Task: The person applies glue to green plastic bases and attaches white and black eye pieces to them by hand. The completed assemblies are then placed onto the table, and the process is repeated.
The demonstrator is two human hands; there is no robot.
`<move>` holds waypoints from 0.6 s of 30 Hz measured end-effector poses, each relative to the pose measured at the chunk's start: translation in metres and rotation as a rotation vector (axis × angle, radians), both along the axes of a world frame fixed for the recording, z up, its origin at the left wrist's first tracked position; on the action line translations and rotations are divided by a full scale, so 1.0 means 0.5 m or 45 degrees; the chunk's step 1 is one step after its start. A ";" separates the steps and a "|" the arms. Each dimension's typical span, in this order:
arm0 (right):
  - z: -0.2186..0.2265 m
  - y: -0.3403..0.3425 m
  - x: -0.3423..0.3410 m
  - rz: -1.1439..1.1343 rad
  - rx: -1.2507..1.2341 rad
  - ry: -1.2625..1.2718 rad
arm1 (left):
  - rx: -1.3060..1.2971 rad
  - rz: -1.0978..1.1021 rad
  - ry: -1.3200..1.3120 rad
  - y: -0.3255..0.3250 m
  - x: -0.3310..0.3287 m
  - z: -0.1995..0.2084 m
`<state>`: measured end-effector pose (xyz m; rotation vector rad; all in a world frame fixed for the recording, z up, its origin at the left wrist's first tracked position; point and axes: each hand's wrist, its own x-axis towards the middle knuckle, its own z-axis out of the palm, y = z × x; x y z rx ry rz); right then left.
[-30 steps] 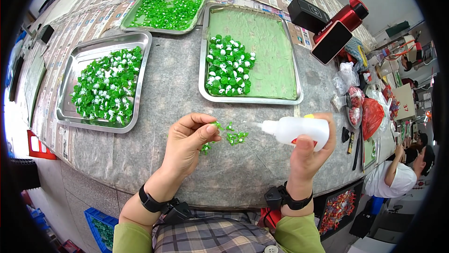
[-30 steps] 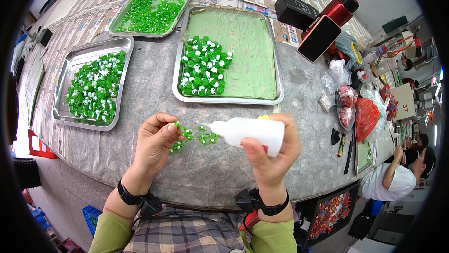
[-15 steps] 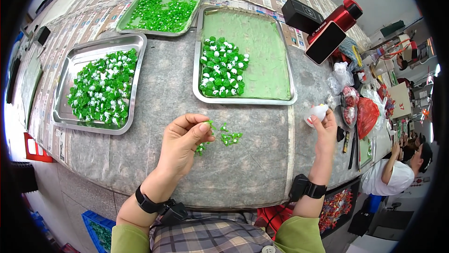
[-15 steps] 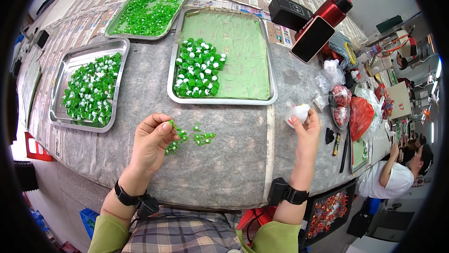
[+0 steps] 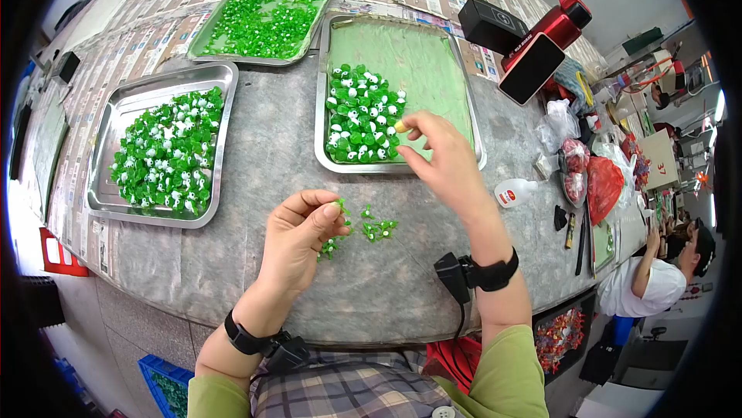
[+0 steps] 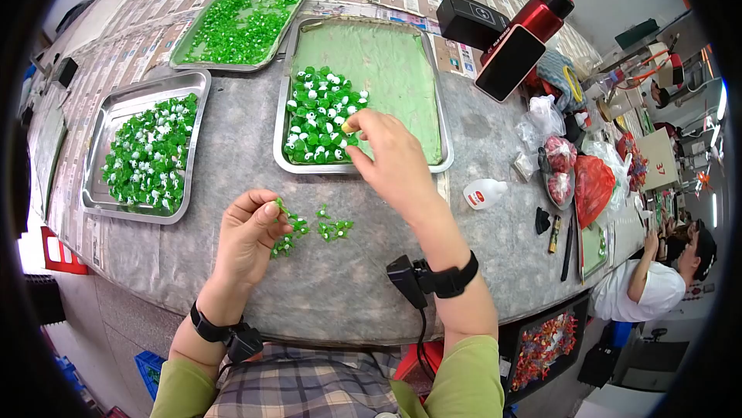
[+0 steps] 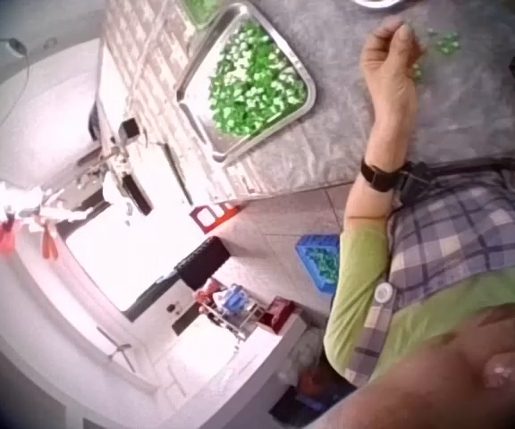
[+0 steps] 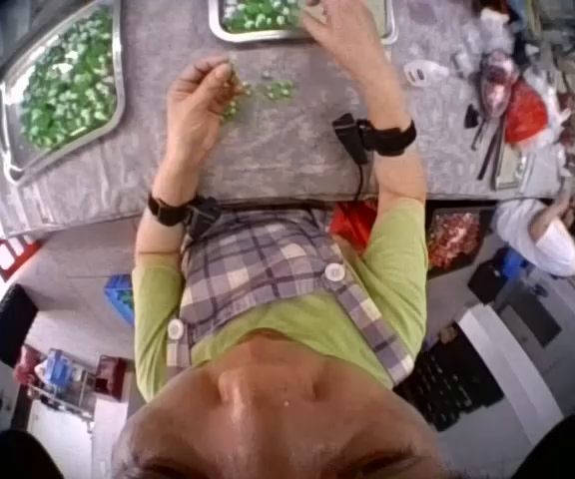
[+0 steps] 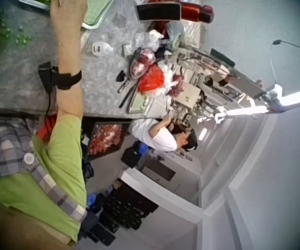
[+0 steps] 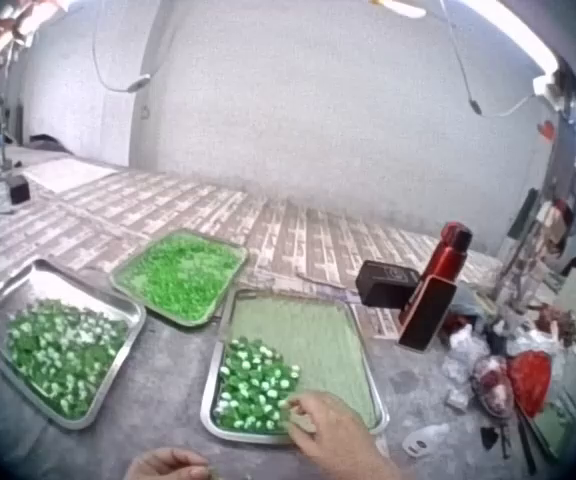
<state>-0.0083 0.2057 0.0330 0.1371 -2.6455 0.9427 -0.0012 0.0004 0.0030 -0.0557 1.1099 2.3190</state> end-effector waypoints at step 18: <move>0.000 -0.097 0.108 0.170 -0.407 -0.075 | 0.010 -0.158 0.114 0.003 0.009 0.000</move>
